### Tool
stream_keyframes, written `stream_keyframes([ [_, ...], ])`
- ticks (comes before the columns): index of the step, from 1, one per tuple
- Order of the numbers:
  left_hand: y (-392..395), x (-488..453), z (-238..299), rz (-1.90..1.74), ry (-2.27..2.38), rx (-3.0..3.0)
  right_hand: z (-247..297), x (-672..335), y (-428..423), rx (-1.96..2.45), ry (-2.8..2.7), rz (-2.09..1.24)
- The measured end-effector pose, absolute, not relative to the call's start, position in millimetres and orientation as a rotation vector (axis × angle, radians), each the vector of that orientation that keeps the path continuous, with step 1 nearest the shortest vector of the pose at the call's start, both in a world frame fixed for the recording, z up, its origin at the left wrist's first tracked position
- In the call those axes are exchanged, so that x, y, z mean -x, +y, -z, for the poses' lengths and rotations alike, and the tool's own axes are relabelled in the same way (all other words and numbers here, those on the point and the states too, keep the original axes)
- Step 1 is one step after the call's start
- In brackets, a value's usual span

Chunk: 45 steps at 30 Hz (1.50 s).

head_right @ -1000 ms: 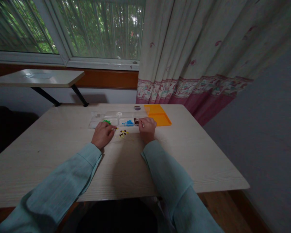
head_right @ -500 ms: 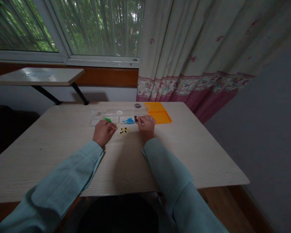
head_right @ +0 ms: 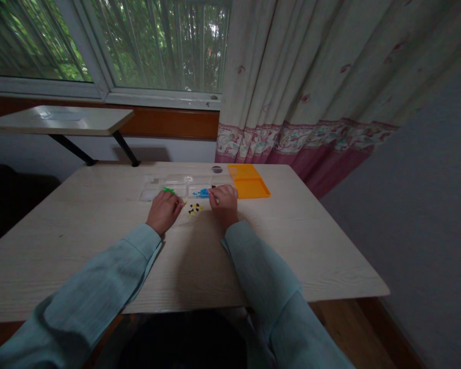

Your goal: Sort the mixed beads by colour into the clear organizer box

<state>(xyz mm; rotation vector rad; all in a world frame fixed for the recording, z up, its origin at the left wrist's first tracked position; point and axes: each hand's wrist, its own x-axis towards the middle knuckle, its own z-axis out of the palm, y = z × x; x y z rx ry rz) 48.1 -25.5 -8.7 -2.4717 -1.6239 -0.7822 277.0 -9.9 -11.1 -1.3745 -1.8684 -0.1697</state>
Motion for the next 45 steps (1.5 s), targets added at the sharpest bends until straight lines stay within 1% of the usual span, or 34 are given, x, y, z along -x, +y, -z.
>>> stream_keyframes([
  [2,-24.0,-48.7,8.9,0.895,-1.629,2.485,9.7,-270.0,-13.9,1.342,-1.939,0.158],
  [4,-21.5,-49.8,9.5,1.098,-1.672,2.511,8.1,-261.3,-18.6,1.294,-2.020,0.148],
  [9,-17.3,-55.1,11.7,1.859,-1.866,2.578,2.3,-238.7,-30.7,1.175,-2.128,0.154],
  [12,-20.4,-60.2,9.8,2.209,-1.922,2.605,-1.6,-230.6,-36.2,1.153,-2.124,0.160],
  [15,-26.0,-65.3,5.1,2.436,-1.929,2.648,-4.5,-228.1,-39.1,1.154,-2.099,0.162],
  [18,-30.5,-67.8,0.5,2.532,-1.945,2.702,-6.1,-228.8,-40.3,1.161,-2.080,0.154],
  [25,-31.2,-65.8,-2.0,2.537,-2.023,2.709,-8.5,-231.0,-41.8,1.191,-2.062,0.152],
  [33,-26.9,-66.5,9.1,2.382,-1.994,2.746,-5.5,-229.4,-39.1,1.216,-2.013,0.145],
  [35,-24.9,-64.3,10.6,2.237,-1.942,2.728,-6.2,-234.9,-34.5,1.245,-1.945,0.121],
  [40,-22.7,-54.6,6.5,1.592,-1.769,2.643,-2.8,-273.3,-12.6,1.414,-1.704,0.132],
  [45,-24.3,-52.0,3.8,1.333,-1.677,2.601,13.8,-302.6,6.5,1.609,-1.609,0.196],
])
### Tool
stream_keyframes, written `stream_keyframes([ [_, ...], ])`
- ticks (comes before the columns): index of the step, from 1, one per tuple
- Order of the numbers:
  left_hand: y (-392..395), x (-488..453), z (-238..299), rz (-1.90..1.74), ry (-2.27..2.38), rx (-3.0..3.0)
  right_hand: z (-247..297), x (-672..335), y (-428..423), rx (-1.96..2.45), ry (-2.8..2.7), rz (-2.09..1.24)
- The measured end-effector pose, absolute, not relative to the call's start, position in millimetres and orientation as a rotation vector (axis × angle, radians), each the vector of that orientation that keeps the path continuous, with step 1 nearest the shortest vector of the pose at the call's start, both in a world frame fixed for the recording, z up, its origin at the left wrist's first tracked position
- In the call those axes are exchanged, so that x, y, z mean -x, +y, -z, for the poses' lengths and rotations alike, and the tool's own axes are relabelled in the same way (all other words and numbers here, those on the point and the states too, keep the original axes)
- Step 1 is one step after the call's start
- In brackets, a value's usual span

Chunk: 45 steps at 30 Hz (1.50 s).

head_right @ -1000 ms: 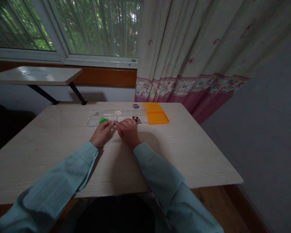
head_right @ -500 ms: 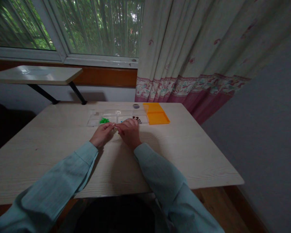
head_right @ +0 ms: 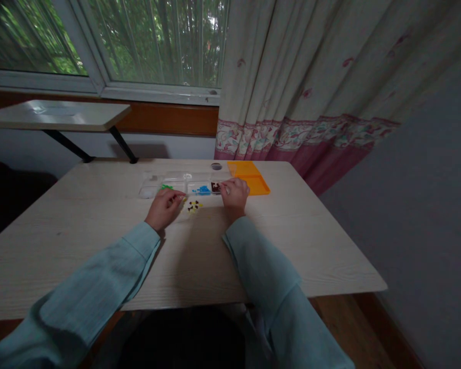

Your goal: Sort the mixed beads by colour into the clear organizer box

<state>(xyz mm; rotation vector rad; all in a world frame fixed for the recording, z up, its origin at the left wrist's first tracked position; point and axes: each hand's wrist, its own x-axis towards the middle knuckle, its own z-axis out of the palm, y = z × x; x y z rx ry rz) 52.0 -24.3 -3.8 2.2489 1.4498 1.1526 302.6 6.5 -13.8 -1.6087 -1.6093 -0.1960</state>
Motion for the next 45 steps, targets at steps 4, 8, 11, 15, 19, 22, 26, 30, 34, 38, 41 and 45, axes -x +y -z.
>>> stream_keyframes([
  [4,-24.2,-52.6,5.4,-1.107,1.463,-2.283,20.7,-303.2,9.5,1.636,-1.656,0.216],
  [8,-24.4,-50.9,6.2,-1.091,1.459,-2.325,18.6,-301.5,7.1,1.638,-1.651,0.236],
  [11,-26.9,-50.1,5.4,-1.067,1.451,-2.396,15.6,-300.6,5.2,1.655,-1.636,0.216],
  [15,-31.6,-51.2,3.8,-0.963,1.394,-2.521,15.0,-296.7,3.5,1.616,-1.650,0.185],
  [19,-34.8,-53.4,2.7,-0.854,1.346,-2.603,17.6,-290.8,1.5,1.542,-1.666,0.190],
  [22,-36.1,-53.5,1.3,-0.836,1.343,-2.624,18.7,-287.3,0.1,1.514,-1.705,0.179],
  [26,-36.7,-51.6,-1.0,-0.827,1.366,-2.631,18.6,-286.0,-0.7,1.506,-1.726,0.180],
  [30,-36.4,-50.7,-1.9,-0.806,1.350,-2.659,18.0,-286.3,-1.5,1.488,-1.710,0.178],
  [34,-36.6,-51.5,-1.2,-0.765,1.333,-2.676,17.1,-285.0,-2.9,1.475,-1.710,0.179],
  [38,-37.5,-52.6,-1.0,-0.765,1.355,-2.651,17.7,-284.7,-2.9,1.458,-1.709,0.158],
  [41,-37.4,-53.2,0.0,-0.786,1.337,-2.645,18.6,-285.6,-2.2,1.439,-1.710,0.147],
  [45,-36.0,-53.9,2.2,-0.784,1.327,-2.645,18.1,-285.5,-2.3,1.454,-1.718,0.157],
])
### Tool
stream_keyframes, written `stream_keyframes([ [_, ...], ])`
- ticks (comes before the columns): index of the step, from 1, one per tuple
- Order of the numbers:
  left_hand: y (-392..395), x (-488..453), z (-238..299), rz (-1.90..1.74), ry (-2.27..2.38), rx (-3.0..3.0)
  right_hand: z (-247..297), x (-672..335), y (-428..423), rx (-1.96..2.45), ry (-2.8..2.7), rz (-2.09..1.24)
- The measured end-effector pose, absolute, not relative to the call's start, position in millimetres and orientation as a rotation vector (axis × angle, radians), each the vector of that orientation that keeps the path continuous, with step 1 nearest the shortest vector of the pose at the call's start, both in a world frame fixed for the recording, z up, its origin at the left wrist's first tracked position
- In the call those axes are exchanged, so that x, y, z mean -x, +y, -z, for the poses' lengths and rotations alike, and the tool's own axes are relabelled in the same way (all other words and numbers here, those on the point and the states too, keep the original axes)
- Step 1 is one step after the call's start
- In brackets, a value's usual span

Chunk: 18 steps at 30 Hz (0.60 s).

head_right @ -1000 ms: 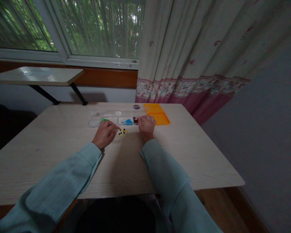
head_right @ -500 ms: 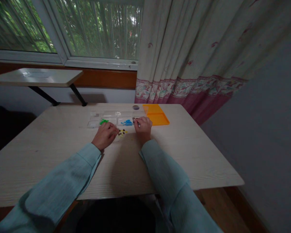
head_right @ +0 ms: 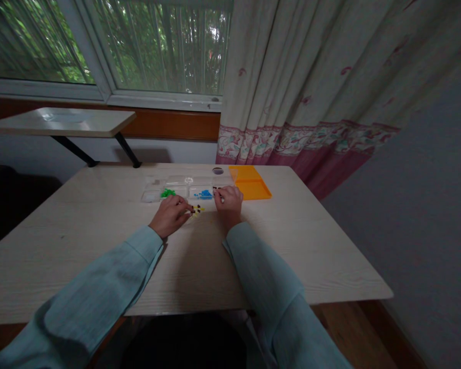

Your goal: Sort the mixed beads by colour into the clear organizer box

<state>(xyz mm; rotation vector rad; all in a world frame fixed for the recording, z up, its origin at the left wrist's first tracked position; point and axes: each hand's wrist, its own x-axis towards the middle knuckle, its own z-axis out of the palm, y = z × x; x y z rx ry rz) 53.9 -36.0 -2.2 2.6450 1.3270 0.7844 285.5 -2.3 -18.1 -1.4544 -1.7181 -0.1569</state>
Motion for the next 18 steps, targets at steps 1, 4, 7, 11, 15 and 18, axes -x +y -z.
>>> stream_keyframes([
  [1,-35.7,-54.1,2.5,-0.782,1.337,-2.645,17.7,-285.3,-2.6,1.461,-1.721,0.157],
  [4,-35.1,-54.8,2.5,-0.786,1.380,-2.643,16.4,-284.5,-3.6,1.473,-1.721,0.148],
  [7,-35.1,-56.0,2.2,-0.784,1.410,-2.634,15.3,-284.0,-4.4,1.472,-1.716,0.135],
  [11,-35.6,-58.7,2.3,-0.762,1.429,-2.620,14.2,-283.7,-5.3,1.460,-1.716,0.120],
  [15,-36.3,-61.5,2.6,-0.740,1.444,-2.626,14.1,-283.5,-5.2,1.467,-1.722,0.116],
  [18,-36.5,-62.7,3.5,-0.734,1.453,-2.639,15.0,-283.4,-4.3,1.473,-1.720,0.121],
])
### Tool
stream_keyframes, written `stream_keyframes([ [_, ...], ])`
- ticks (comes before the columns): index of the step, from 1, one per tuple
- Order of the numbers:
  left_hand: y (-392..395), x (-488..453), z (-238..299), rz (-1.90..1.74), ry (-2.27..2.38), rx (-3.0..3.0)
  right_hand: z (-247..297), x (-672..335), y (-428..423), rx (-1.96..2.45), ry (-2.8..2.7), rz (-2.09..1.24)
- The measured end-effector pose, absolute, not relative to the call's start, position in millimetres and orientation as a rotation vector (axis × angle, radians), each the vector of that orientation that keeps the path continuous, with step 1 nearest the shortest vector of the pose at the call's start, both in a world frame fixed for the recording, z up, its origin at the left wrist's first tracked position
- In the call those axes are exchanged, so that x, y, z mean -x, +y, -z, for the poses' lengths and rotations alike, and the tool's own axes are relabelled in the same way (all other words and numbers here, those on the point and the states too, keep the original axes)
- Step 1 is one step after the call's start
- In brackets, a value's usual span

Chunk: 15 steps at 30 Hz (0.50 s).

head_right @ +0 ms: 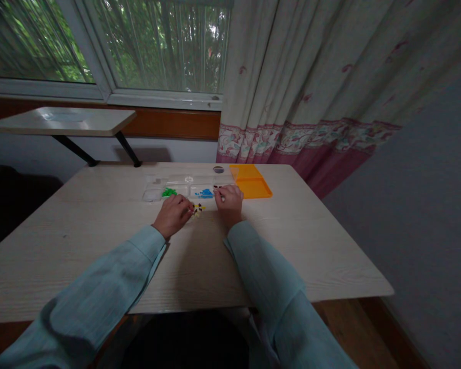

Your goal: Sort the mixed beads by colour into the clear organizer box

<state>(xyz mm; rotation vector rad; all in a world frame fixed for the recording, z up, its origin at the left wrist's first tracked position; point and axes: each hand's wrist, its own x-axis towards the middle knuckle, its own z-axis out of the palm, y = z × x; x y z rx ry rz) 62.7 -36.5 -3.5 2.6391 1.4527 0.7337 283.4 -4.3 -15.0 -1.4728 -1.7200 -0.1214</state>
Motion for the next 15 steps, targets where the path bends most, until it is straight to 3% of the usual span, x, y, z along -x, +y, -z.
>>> stream_keyframes([
  [15,-35.4,-64.7,3.9,-0.743,1.477,-2.712,14.6,-282.8,-4.2,1.446,-1.744,0.110],
])
